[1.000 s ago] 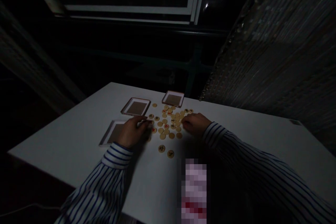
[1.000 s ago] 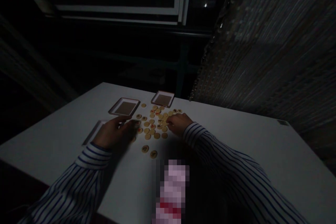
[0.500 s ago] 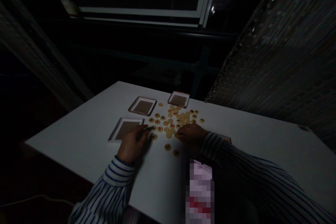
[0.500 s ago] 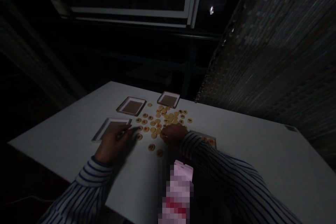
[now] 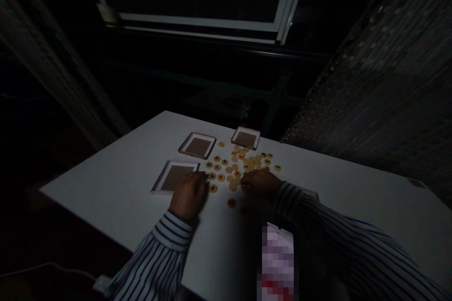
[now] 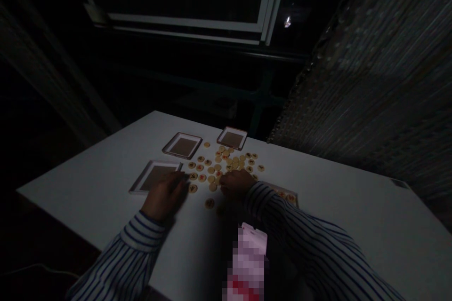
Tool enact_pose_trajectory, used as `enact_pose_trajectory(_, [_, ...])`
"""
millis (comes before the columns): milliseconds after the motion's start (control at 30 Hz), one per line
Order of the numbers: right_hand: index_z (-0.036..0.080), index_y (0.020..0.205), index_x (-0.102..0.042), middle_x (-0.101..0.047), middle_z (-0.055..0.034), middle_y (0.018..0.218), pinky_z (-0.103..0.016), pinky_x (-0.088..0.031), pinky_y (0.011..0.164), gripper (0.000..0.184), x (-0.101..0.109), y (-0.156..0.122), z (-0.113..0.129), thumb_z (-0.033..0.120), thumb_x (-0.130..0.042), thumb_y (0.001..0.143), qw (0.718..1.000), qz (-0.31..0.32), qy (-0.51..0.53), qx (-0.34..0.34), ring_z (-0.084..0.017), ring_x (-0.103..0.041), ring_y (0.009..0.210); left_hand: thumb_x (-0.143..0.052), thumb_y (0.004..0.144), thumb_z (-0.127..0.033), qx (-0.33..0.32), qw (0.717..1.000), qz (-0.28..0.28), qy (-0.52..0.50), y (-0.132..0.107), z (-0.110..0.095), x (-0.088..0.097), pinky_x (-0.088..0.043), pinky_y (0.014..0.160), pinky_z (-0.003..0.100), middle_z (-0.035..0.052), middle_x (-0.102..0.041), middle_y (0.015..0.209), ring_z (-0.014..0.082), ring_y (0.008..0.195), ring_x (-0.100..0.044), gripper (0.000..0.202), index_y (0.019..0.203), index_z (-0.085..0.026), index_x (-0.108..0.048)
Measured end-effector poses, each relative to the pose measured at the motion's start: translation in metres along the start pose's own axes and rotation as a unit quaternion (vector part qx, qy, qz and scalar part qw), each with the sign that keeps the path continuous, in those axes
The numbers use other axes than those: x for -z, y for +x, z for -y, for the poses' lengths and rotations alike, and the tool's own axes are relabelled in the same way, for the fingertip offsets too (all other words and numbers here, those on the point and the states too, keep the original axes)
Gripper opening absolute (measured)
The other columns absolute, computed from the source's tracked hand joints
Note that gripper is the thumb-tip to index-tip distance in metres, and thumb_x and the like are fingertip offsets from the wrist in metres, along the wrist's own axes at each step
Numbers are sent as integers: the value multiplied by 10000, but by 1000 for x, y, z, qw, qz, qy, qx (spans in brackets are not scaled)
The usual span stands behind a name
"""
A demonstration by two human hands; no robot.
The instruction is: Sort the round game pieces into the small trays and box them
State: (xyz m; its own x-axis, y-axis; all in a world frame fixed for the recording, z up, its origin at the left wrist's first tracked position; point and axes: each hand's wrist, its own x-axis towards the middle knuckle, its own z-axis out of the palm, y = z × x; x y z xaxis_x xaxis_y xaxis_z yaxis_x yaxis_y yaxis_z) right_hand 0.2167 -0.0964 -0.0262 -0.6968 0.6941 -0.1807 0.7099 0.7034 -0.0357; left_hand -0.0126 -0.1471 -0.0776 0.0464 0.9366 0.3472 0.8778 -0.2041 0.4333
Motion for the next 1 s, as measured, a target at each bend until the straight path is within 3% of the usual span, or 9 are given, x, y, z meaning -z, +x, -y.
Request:
enact_pose_trajectory(267, [207, 962, -587, -621, -68, 966, -285, -370, 743, 270, 2, 11, -4, 296, -415, 772, 1000, -14, -16, -18, -195, -547, 912, -404, 794, -250, 0, 999, 21, 46, 22, 2, -1, -390, 871, 330, 97, -604, 1047, 217, 978, -526, 314, 1047, -142, -556])
enact_pose_trajectory(400, [201, 921, -605, -633, -58, 935, -273, -360, 754, 277, 9, 27, 0, 263, -365, 798, 999, -43, 0, -26, -179, -553, 886, -415, 788, -236, -13, 996, 54, 67, 38, 3, 1, -405, 796, 309, 88, -627, 974, 206, 888, -557, 253, 968, -169, -581])
enact_pose_trajectory(567, [200, 945, -607, -628, -52, 974, -260, -356, 763, 288, 13, 52, 4, 246, -364, 799, 997, -66, 25, -41, -174, -543, 916, -434, 784, -274, -21, 990, 41, 134, 52, 1, -3, -396, 705, 355, 99, -640, 862, 257, 849, -552, 201, 867, -185, -595])
enact_pose_trajectory(1000, [208, 961, -590, -618, -57, 975, -275, -356, 737, 290, 7, 69, 8, 254, -348, 808, 997, -72, 25, -25, -179, -540, 899, -480, 767, -276, -39, 990, 48, 130, 58, 8, -12, -326, 791, 398, 96, -629, 887, 255, 926, -512, 163, 840, -196, -601])
